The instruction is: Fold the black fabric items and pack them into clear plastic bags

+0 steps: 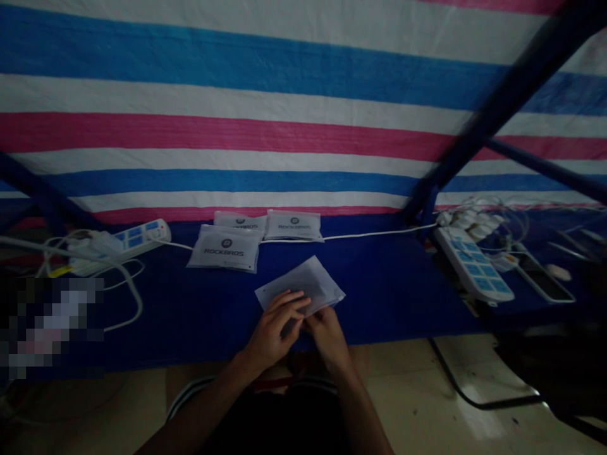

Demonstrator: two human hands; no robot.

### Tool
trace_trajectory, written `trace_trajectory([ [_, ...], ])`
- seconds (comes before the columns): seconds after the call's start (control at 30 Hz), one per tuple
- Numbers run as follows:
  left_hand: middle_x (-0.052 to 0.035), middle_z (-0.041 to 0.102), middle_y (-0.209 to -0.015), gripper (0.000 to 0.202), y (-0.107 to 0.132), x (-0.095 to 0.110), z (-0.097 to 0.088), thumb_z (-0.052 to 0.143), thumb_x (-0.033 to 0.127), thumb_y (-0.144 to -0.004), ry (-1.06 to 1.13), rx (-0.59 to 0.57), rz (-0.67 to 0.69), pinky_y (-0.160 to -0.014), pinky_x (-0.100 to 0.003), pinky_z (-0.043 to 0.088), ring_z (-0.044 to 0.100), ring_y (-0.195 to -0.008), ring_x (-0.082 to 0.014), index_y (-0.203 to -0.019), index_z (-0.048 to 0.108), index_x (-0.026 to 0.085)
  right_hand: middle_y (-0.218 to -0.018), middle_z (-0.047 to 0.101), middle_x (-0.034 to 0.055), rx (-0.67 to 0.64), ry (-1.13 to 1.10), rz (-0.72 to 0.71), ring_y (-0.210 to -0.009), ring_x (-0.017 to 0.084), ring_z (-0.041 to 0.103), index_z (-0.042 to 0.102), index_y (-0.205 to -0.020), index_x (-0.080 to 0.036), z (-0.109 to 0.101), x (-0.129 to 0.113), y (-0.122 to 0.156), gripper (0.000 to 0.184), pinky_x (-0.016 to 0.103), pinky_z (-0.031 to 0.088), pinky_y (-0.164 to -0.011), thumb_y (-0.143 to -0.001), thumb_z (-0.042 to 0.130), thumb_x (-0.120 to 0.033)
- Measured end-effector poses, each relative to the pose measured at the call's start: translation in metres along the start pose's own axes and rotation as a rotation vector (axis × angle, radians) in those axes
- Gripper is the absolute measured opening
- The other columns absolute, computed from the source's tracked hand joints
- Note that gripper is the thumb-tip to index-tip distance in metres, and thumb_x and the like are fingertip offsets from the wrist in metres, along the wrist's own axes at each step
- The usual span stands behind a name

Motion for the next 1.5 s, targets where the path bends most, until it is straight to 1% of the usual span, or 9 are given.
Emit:
trace_trajectory([
  [0.1, -0.0076, 0.075, -0.131, 0.017, 0.0, -0.001, 0.001, 0.058, 0.009, -0.097, -0.004, -0.015, -0.021, -0.117, -0.054, 0.049, 0.063, -0.135, -0.0256, -0.104, 0.064, 0.023, -0.099, 0.079, 0.0116, -0.011, -0.01, 0.082, -0.084, 0.026, 0.077, 0.075, -0.095, -0.016, -0.021, -0.006, 0.012, 0.055, 0.039, 0.066, -0.075, -0.074, 0.082, -0.067],
  [0.27, -0.0075, 0.075, -0.131, 0.02, 0.001, -0.005, 0.007, 0.06, 0.008, -0.095, -0.046, -0.079, -0.06, -0.119, -0.054, 0.048, 0.063, -0.135, -0.0252, -0.107, 0.066, 0.023, -0.087, 0.078, 0.0146, 0.341, 0.257, 0.075, -0.057, 0.024, 0.073, 0.072, -0.11, -0.013, -0.078, -0.008, 0.024, 0.075, 0.032, 0.06, -0.042, -0.074, 0.072, -0.078],
  [0.37, -0.0078, 0.075, -0.13, 0.027, -0.001, -0.007, 0.01, 0.058, 0.008, -0.095, -0.076, -0.121, -0.083, -0.119, -0.054, 0.048, 0.063, -0.134, -0.0257, -0.115, 0.067, 0.024, -0.086, 0.079, 0.0129, 0.392, 0.33, 0.092, -0.053, 0.023, 0.072, 0.066, -0.126, -0.012, -0.089, -0.002, 0.022, 0.08, 0.032, 0.058, -0.038, -0.077, 0.07, -0.075],
  [0.53, -0.0093, 0.075, -0.128, 0.035, 0.005, -0.001, 0.016, 0.056, 0.008, -0.096, -0.178, -0.196, -0.086, -0.117, -0.056, 0.049, 0.059, -0.139, -0.0287, -0.127, 0.064, 0.022, -0.084, 0.077, 0.0101, 0.301, 0.203, 0.089, -0.044, 0.018, 0.064, 0.066, -0.125, -0.011, -0.073, 0.008, 0.005, 0.08, 0.028, 0.049, -0.031, -0.076, 0.072, -0.074],
  [0.7, -0.0128, 0.074, -0.132, 0.036, 0.022, 0.02, 0.02, 0.063, 0.01, -0.091, -0.252, -0.266, -0.109, -0.117, -0.056, 0.047, 0.059, -0.138, -0.0327, -0.126, 0.064, 0.018, -0.061, 0.066, 0.0014, 0.3, 0.253, -0.023, -0.035, 0.013, 0.051, 0.073, -0.104, -0.014, -0.057, 0.002, -0.017, 0.066, 0.024, 0.034, -0.031, -0.081, 0.068, -0.075],
  [0.97, -0.0071, 0.078, -0.104, 0.016, 0.012, 0.041, -0.007, 0.07, 0.018, -0.091, -0.216, -0.374, -0.235, -0.089, -0.048, 0.058, 0.071, -0.1, -0.0303, -0.106, 0.069, 0.022, -0.074, 0.074, 0.0059, 0.12, 0.435, -0.239, -0.065, 0.02, 0.065, 0.075, -0.082, -0.018, -0.01, -0.023, -0.043, 0.046, 0.028, 0.047, -0.06, -0.091, 0.059, -0.06],
  [1.13, -0.0038, 0.076, -0.096, 0.016, -0.009, 0.011, -0.04, 0.06, 0.016, -0.099, -0.025, -0.301, -0.332, -0.082, -0.036, 0.056, 0.073, -0.091, -0.0227, -0.104, 0.073, 0.023, -0.074, 0.072, 0.0032, 0.019, 0.453, -0.311, -0.07, 0.019, 0.065, 0.073, -0.082, -0.019, 0.019, -0.027, -0.057, 0.031, 0.028, 0.046, -0.067, -0.092, 0.059, -0.045],
  [1.3, -0.0057, 0.075, -0.102, 0.015, -0.035, -0.043, -0.079, 0.059, 0.016, -0.096, -0.103, 0.017, -0.357, -0.093, -0.037, 0.052, 0.068, -0.103, -0.0238, -0.1, 0.072, 0.022, -0.071, 0.066, 0.0001, -0.171, 0.431, -0.369, -0.066, 0.016, 0.06, 0.07, -0.085, -0.02, 0.037, -0.026, -0.076, 0.028, 0.026, 0.043, -0.064, -0.095, 0.058, -0.044],
  [1.5, -0.0052, 0.078, -0.089, 0.014, -0.045, -0.103, -0.076, 0.063, 0.025, -0.092, 0.065, -0.121, -0.58, -0.081, -0.033, 0.053, 0.072, -0.085, -0.0223, -0.09, 0.075, 0.019, -0.071, 0.062, -0.0014, -0.332, 0.402, -0.387, -0.064, 0.015, 0.054, 0.069, -0.085, -0.02, 0.043, -0.028, -0.094, 0.026, 0.026, 0.04, -0.063, -0.094, 0.062, -0.043],
])
Point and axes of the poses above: each hand's wrist, its own y-axis away from the middle knuckle, its own z-axis out of the palm, x = y × z, the point moved 5 cm from there along -y, towards the middle knuckle
